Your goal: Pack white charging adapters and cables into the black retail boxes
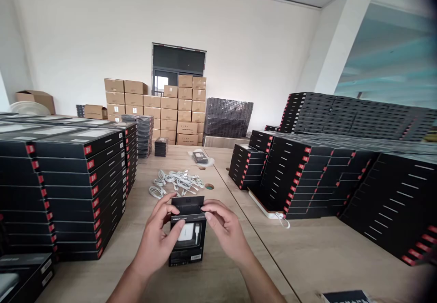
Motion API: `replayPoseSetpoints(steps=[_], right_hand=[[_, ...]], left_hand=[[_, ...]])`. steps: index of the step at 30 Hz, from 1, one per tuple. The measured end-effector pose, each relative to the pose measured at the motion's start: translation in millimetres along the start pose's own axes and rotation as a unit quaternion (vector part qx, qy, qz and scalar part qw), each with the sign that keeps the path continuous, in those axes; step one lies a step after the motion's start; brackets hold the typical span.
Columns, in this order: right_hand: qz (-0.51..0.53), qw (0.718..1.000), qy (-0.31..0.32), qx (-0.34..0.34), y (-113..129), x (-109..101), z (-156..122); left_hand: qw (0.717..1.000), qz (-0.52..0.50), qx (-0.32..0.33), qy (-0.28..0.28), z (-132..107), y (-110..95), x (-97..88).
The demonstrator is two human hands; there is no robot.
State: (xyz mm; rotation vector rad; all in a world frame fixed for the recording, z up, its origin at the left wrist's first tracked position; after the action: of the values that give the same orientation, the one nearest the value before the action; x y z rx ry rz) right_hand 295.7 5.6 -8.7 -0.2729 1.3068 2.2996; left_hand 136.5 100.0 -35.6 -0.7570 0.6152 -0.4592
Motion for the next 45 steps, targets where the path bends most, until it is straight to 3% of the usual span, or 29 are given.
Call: replayPoseSetpoints(steps=[3,8,12,17,23,27,29,32,36,39,45], right_hand=[[-0.031,0.999,-0.010,-0.004,5,0,-2],[0.017,0.999,-0.028,-0.006,7,1,-7],[-0.010,1.000,-0.001,-0.019,15,7,-5],[-0.007,1.000,-0.011,-0.028,16,6,-3],[0.030,0.999,0.033,-0.002,5,9,-4],[0.093,0.993,0.068,0.022,-5,14,-1],[0.103,0.993,0.042,0.032,-12,11,0],[0.111,0.991,-0.050,0.063,-31,-3,-3],[0.220,0.955,-0.152,0.125,-65,-17,-15],[0.268,0.940,-0.166,0.131,-73,-18,-17],[0.273,0.939,-0.164,0.129,-67,-17,-17]], left_hand=[[0.999,-0.034,0.009,0.007,-1,-2,-4.1],[0.990,-0.138,-0.007,-0.021,-3,3,-7.4],[0.996,-0.082,0.015,0.028,0,-10,-3.1],[0.997,-0.047,0.052,0.029,1,-20,-6.5],[0.998,-0.009,0.052,0.027,-2,-15,-6.1],[0.998,-0.040,0.033,0.044,-1,-6,-4.8],[0.997,-0.069,0.014,0.044,1,1,-3.2],[0.987,-0.151,-0.039,0.039,2,16,4.2],[0.960,-0.246,-0.113,0.072,3,31,25.1],[0.958,-0.251,-0.116,0.081,4,31,28.1],[0.959,-0.246,-0.122,0.070,3,32,26.0]])
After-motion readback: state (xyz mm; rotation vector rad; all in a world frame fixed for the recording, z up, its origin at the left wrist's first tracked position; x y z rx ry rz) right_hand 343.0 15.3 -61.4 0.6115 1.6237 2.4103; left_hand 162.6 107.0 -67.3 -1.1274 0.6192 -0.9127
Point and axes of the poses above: each hand's wrist, its own z-axis towards the middle knuckle, its own x-axis out of the palm, y = z × x, the point moved 10 cm from there along z, towards the middle knuckle, and after that the axes turned 15 degrees about y, right-handed, at the moved point
